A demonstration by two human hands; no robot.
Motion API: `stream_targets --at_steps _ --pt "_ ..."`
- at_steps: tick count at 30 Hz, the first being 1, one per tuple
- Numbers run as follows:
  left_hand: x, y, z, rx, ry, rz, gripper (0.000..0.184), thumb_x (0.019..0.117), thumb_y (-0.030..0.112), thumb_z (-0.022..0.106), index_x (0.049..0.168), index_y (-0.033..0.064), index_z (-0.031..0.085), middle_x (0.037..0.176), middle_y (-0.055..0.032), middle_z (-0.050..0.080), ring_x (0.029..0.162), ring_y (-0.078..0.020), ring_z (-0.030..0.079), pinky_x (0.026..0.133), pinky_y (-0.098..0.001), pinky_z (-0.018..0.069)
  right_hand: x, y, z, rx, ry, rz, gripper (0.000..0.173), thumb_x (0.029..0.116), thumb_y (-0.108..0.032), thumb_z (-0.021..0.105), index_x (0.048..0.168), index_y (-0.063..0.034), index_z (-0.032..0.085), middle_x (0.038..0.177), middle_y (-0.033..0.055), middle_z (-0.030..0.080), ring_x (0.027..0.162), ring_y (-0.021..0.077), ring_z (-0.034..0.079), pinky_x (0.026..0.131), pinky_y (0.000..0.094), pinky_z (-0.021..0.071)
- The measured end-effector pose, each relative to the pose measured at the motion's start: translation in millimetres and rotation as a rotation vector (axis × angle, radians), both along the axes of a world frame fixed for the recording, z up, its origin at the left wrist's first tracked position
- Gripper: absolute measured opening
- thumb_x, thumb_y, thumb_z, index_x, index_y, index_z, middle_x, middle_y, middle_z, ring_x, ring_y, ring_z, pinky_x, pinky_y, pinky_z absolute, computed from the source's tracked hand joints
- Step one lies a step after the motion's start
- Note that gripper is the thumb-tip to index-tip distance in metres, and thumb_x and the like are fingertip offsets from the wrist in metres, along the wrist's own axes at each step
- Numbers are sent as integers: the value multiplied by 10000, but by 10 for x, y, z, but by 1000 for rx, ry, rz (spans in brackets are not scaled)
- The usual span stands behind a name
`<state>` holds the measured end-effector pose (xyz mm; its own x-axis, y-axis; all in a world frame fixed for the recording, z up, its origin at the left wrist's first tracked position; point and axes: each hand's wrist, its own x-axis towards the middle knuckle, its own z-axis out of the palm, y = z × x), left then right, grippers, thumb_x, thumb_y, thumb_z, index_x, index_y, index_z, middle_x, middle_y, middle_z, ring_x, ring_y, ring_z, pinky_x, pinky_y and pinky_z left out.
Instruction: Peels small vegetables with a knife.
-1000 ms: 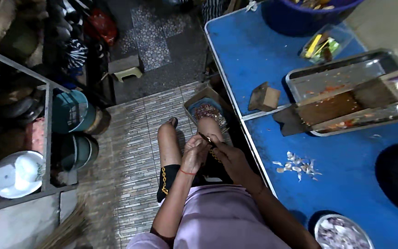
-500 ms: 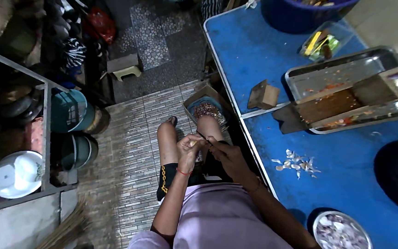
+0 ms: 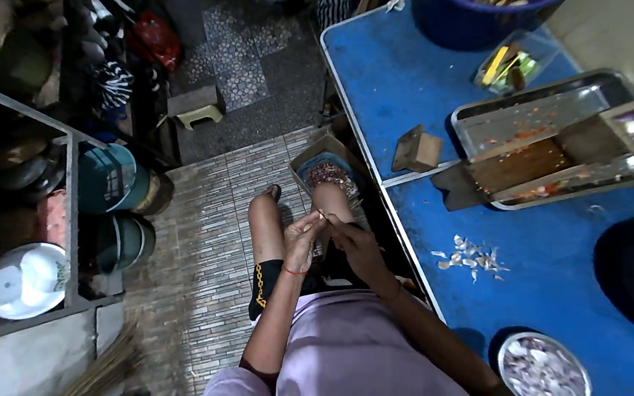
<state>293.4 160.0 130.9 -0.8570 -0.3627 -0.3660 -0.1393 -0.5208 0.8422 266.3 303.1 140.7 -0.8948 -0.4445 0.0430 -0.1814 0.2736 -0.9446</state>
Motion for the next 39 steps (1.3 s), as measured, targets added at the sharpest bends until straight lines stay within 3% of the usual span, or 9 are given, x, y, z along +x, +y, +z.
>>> stream_targets --at_steps 2,6,10,12,15,18,23,35,39 --pt "-1 -31 14 5 10 -28 181 931 -52 654 1097 -56 725 964 -100 756 869 -126 711 828 -283 588 -30 10 54 -95 -140 2 335 1050 -89 501 1328 16 658 870 25 683 690 -16 558 662 164 498" --pt "9 -77 45 25 58 -106 218 947 -65 606 1132 -51 719 994 -105 757 895 -135 717 856 -292 589 -150 81 167 -169 -314 -62 338 1047 -87 507 1337 28 635 888 -9 679 655 -26 548 594 149 479" --pt "39 -79 91 13 91 -136 234 963 -54 571 1147 -51 716 1010 -93 759 918 -132 722 887 -300 588 -273 200 152 -141 -222 -130 380 1066 -133 481 1388 39 585 804 -31 630 599 -30 502 542 147 441" --pt "34 -69 98 -3 117 -124 217 960 -46 578 1105 -38 738 999 -93 764 919 -135 724 890 -303 586 -280 232 116 -88 -164 -105 392 1075 -147 465 1406 33 574 848 -5 637 637 -20 511 592 163 461" --pt "12 -38 93 -28 150 -76 138 932 -38 636 1011 -7 746 932 -77 757 863 -132 720 845 -307 598 -214 207 122 -70 -209 13 391 1076 -155 466 1420 -11 585 1074 51 707 775 -6 584 728 197 517" --pt "6 -24 81 -10 144 -44 104 918 -54 655 984 -3 716 887 -79 748 822 -138 721 823 -313 607 -176 166 89 -97 -209 110 369 1069 -134 463 1379 -10 617 878 -19 644 712 -23 541 689 170 486" --pt "6 -53 4 -49 144 -23 115 916 -73 640 996 -7 690 846 -67 741 787 -141 720 799 -322 612 -174 167 72 -60 -201 149 381 1071 -161 449 1390 -40 621 794 -41 604 670 -11 518 660 182 475" --pt "30 -77 -22 -88 143 -11 134 906 -80 628 968 -8 722 798 -57 742 739 -129 719 760 -308 617 -169 146 80 -148 -234 118 316 1046 -82 502 1298 -13 680 773 -56 628 640 -45 523 614 134 464" --pt "18 -66 -39 -87 110 5 186 945 -77 573 975 -4 741 859 -32 749 783 -98 709 780 -282 603 -167 123 210 -192 -489 69 313 1038 -56 517 1310 22 652 754 -55 636 567 -44 496 520 121 416"
